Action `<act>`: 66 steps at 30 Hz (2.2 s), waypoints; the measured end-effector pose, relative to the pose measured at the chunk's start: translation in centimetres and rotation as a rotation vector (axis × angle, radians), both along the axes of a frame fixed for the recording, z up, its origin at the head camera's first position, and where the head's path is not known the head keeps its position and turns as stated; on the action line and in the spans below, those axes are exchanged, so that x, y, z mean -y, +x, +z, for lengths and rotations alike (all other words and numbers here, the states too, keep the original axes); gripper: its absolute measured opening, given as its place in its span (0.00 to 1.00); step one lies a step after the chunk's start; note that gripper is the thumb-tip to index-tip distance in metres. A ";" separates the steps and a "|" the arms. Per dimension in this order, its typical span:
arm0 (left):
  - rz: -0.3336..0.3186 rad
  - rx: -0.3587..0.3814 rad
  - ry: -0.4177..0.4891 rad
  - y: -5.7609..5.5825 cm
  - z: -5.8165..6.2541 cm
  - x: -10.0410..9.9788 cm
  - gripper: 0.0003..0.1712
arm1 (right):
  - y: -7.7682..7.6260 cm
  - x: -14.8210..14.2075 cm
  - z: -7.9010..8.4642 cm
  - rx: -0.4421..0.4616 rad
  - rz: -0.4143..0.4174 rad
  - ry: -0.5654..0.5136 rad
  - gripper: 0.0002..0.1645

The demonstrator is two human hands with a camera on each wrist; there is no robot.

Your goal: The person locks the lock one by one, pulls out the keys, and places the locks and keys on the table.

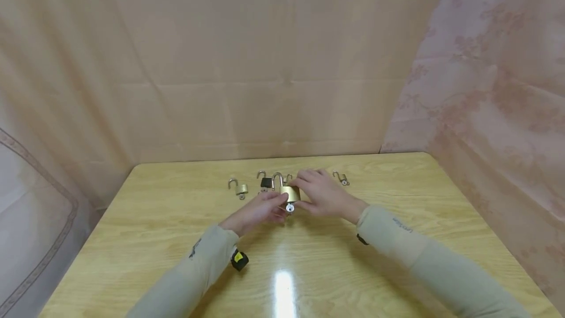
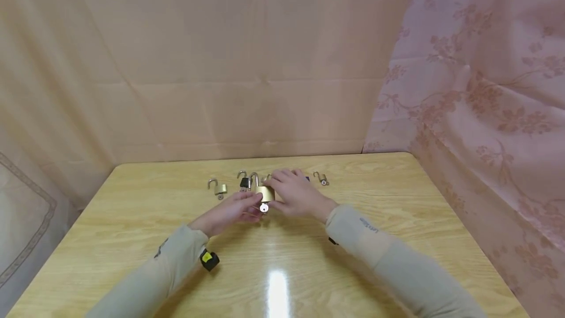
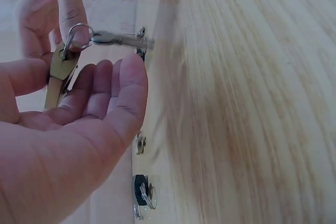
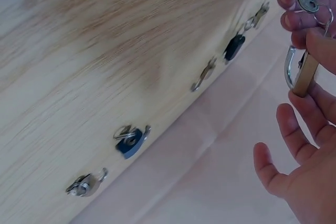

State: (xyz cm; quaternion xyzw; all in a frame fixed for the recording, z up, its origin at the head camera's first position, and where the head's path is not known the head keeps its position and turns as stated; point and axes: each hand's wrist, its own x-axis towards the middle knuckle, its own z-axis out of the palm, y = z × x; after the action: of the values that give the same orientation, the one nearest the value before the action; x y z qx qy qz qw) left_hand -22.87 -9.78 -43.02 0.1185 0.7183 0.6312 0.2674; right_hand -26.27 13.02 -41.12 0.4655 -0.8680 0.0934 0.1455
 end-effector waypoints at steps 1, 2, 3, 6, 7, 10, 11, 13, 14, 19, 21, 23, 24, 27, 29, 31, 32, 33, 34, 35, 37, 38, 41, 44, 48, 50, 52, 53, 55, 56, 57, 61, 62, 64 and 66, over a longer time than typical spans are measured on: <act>0.003 -0.001 -0.001 0.0 0.0 0.0 0.26 | 0.1 0.1 0.0 -0.006 0.007 -0.004 0.30; 0.007 0.003 0.001 0.0 0.0 0.0 0.26 | 0.1 0.3 0.0 -0.011 0.012 -0.007 0.30; 0.010 0.003 0.004 0.1 -0.1 0.0 0.26 | 0.2 0.4 0.0 -0.013 0.015 -0.008 0.30; 0.011 0.001 0.009 0.1 -0.1 0.0 0.25 | 0.2 0.7 0.0 0.000 0.015 -0.012 0.29; 0.011 0.003 0.010 0.1 -0.1 0.1 0.25 | 0.3 0.7 -0.1 0.007 0.013 -0.013 0.29; 0.006 0.001 0.008 0.2 -0.1 0.2 0.26 | 0.3 0.8 -0.2 0.023 0.002 -0.020 0.29; 0.006 -0.002 0.008 0.2 0.0 0.3 0.26 | 0.3 0.9 -0.2 0.024 -0.002 -0.021 0.29; 0.010 -0.006 0.007 0.2 0.1 0.3 0.25 | 0.3 0.9 -0.3 0.028 -0.010 -0.029 0.29; 0.015 -0.005 0.006 0.3 0.2 0.3 0.25 | 0.3 0.9 -0.4 0.031 -0.015 -0.033 0.29; 0.040 -0.011 0.016 0.3 0.2 0.4 0.22 | 0.3 1.1 -0.3 0.085 -0.030 -0.055 0.30; 0.047 -0.015 0.021 0.3 0.1 0.5 0.22 | 0.2 1.2 -0.2 0.118 -0.021 -0.057 0.31; 0.054 -0.020 0.021 0.3 0.1 0.7 0.23 | 0.1 1.1 -0.1 0.168 -0.008 -0.060 0.34; 0.060 -0.022 0.016 0.3 0.2 0.8 0.23 | 0.0 1.1 0.0 0.199 -0.001 -0.066 0.35; 0.093 -0.028 -0.013 0.4 0.4 1.2 0.27 | -0.4 0.7 0.2 0.317 0.020 -0.108 0.38; 0.122 -0.025 -0.030 0.5 0.6 1.5 0.32 | -0.7 0.4 0.4 0.399 0.024 -0.155 0.36; 0.146 -0.019 -0.045 0.5 0.7 1.7 0.34 | -1.1 0.1 0.5 0.484 0.019 -0.207 0.33; 0.152 -0.017 -0.049 0.6 0.8 1.8 0.33 | -1.2 0.1 0.5 0.527 0.009 -0.232 0.32; 0.153 -0.016 -0.052 0.6 0.9 1.9 0.32 | -1.4 0.1 0.5 0.569 -0.002 -0.257 0.31; 0.150 -0.018 -0.057 0.7 0.9 1.9 0.29 | -1.6 0.1 0.5 0.615 -0.014 -0.282 0.31; 0.145 -0.022 -0.061 0.7 1.0 1.9 0.26 | -1.8 0.2 0.5 0.658 -0.027 -0.304 0.32; 0.124 -0.032 -0.057 0.9 1.1 1.8 0.22 | -2.1 0.6 0.3 0.749 -0.038 -0.358 0.32; 0.110 -0.040 -0.052 0.9 1.1 1.8 0.22 | -2.2 0.8 0.1 0.788 -0.042 -0.381 0.33; 0.072 -0.050 -0.030 1.1 1.0 1.7 0.23 | -2.6 1.6 -0.3 0.880 -0.034 -0.434 0.33; 0.048 -0.057 -0.006 1.2 1.0 1.6 0.26 | -3.0 2.4 -0.7 0.938 -0.013 -0.457 0.35; 0.034 -0.068 0.010 1.2 0.9 1.6 0.25 | -3.1 3.1 -1.1 0.978 -0.001 -0.455 0.38; 0.021 -0.078 0.005 1.3 0.9 1.6 0.22 | -3.1 3.3 -1.1 0.990 -0.002 -0.453 0.39; 0.009 -0.089 -0.012 1.3 0.8 1.7 0.20 | -3.0 3.3 -1.2 0.994 -0.002 -0.448 0.39; 0.003 -0.094 -0.021 1.3 0.8 1.7 0.19 | -3.0 3.4 -1.2 0.995 0.001 -0.444 0.39; 0.007 -0.095 -0.032 1.3 0.9 1.8 0.17 | -2.9 3.4 -1.2 0.999 0.006 -0.437 0.39; 0.011 -0.094 -0.035 1.3 0.9 1.9 0.17 | -2.9 3.4 -1.2 0.998 0.003 -0.433 0.39; 0.017 -0.092 -0.038 1.3 0.9 2.0 0.17 | -2.9 3.4 -1.2 0.998 0.000 -0.430 0.39; 0.024 -0.092 -0.035 1.4 1.1 2.1 0.19 | -2.9 3.3 -1.2 0.994 -0.012 -0.426 0.39; 0.021 -0.095 -0.036 1.4 1.2 2.1 0.19 | -2.9 3.3 -1.3 0.992 -0.016 -0.425 0.39; 0.015 -0.104 -0.036 1.4 1.3 2.1 0.20 | -2.9 3.2 -1.3 0.986 -0.027 -0.417 0.39; 0.011 -0.113 -0.039 1.4 1.3 2.2 0.20 | -2.9 3.1 -1.4 0.980 -0.038 -0.408 0.39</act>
State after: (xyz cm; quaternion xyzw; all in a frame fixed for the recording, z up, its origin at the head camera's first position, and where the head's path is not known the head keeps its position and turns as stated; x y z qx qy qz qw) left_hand -21.50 -11.93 -41.75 0.1448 0.7450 0.6110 0.2252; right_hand -29.16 9.92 -42.47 0.3138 -0.8067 0.4642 -0.1878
